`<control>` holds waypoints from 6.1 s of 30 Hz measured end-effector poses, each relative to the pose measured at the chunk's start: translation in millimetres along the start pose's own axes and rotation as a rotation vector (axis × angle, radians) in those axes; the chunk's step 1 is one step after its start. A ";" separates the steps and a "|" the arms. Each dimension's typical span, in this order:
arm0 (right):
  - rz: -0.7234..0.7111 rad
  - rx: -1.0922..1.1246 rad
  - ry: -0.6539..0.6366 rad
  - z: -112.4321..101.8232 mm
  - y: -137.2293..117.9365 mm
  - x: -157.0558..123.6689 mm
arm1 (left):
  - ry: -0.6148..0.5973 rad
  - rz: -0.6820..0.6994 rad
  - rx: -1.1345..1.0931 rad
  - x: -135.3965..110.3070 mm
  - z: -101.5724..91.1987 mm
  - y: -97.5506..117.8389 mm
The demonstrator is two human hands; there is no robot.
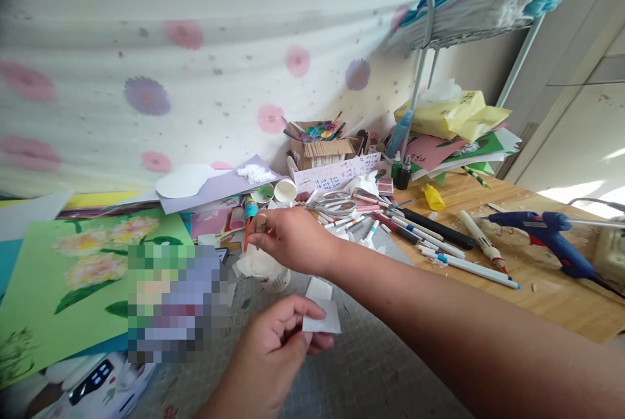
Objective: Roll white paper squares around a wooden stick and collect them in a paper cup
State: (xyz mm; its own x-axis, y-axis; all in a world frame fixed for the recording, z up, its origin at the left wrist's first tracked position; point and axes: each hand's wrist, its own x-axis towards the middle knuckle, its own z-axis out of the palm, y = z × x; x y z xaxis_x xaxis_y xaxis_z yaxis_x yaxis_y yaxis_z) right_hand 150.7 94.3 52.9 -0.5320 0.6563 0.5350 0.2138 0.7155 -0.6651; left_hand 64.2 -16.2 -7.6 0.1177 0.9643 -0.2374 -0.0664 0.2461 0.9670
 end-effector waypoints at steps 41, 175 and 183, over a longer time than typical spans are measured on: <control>0.112 0.520 -0.008 -48.3 -18.0 -121.9 | -0.218 -0.143 -0.150 -10.5 -5.2 15.7; 0.461 0.880 -0.002 -41.2 -19.1 -121.1 | -0.072 1.002 0.998 -17.3 -24.3 13.6; 0.468 0.966 0.085 -37.5 -14.0 -116.1 | -0.018 1.040 1.011 -18.1 -31.6 9.2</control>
State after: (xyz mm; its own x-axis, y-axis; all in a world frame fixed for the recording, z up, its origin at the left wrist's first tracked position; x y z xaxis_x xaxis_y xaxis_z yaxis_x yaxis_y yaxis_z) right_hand 240.1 17.1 19.6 -0.4983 0.8571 0.1307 -0.3766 -0.0782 -0.9231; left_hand 30.1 -28.3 2.6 0.4659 0.6567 0.5930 0.5849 -0.7315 0.3506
